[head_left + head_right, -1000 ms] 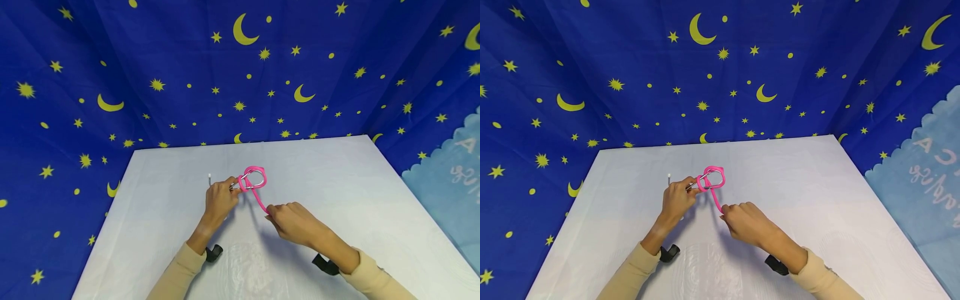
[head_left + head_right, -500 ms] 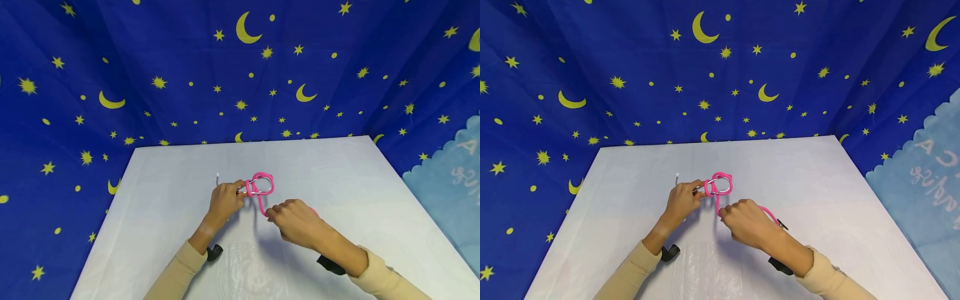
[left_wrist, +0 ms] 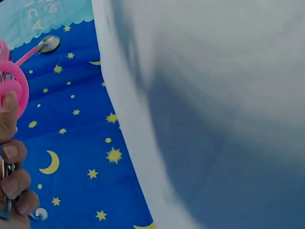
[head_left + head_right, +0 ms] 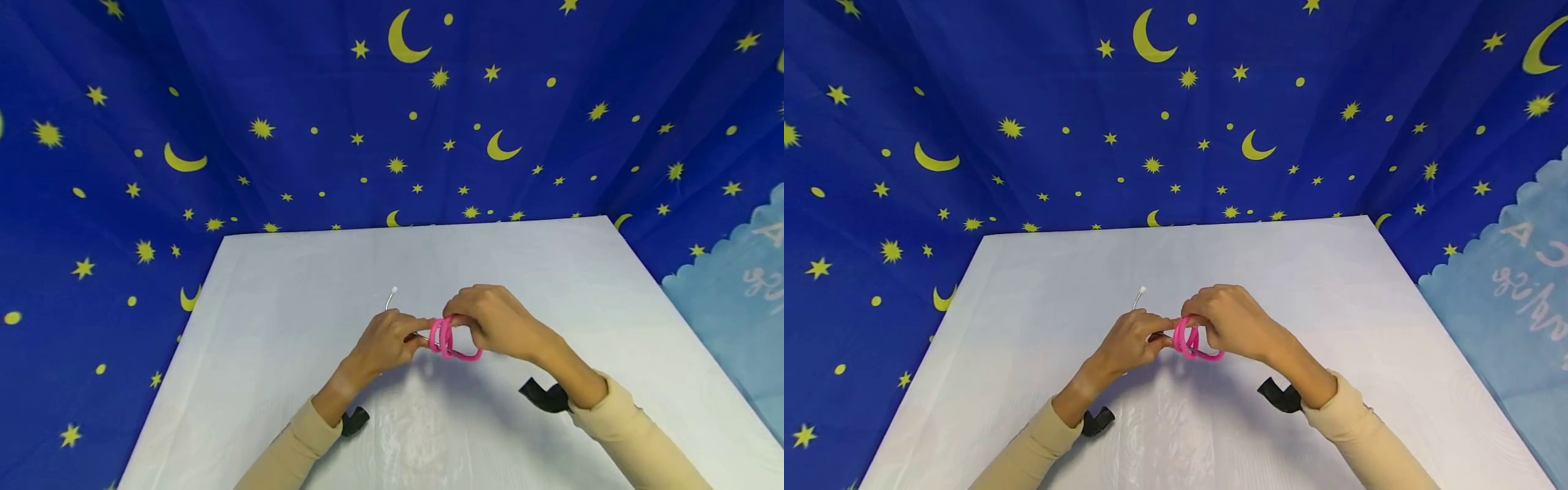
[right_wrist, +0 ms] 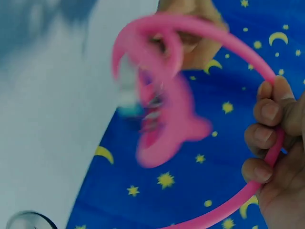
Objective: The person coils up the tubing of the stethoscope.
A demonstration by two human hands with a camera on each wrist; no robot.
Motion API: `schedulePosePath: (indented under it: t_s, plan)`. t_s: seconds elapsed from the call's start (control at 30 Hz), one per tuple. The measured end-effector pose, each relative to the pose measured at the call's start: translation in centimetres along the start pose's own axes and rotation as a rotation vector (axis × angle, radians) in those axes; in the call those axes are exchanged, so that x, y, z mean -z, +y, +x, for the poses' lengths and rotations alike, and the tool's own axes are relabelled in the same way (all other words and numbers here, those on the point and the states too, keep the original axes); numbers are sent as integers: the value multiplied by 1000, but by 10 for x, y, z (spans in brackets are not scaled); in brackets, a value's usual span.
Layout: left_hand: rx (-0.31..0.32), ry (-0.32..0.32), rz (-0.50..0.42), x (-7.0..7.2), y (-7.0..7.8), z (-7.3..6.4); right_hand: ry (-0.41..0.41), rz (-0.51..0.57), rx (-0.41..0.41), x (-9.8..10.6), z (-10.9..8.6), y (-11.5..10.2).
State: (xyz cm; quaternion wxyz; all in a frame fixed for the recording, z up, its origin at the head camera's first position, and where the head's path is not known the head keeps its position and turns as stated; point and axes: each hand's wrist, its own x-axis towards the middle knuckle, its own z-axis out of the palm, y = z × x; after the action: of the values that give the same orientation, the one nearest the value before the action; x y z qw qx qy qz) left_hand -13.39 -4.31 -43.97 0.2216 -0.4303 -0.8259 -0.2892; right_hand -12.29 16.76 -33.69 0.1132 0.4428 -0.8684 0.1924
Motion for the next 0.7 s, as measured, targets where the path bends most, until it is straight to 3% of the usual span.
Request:
schedulePosePath:
  t_s: [0.17, 0.27, 0.43, 0.7]
  plan:
    - [-194, 69, 103, 3, 7, 3, -39, 184, -76, -3, 3, 21]
    - [-248, 104, 124, 5, 10, 5, -60, 316, -105, -6, 3, 33]
    - [-273, 169, 106, 11, 13, 5, -60, 448, -122, -12, 2, 47]
    - [-272, 212, 103, 12, 14, 4, -31, 503, -122, -22, 1, 53]
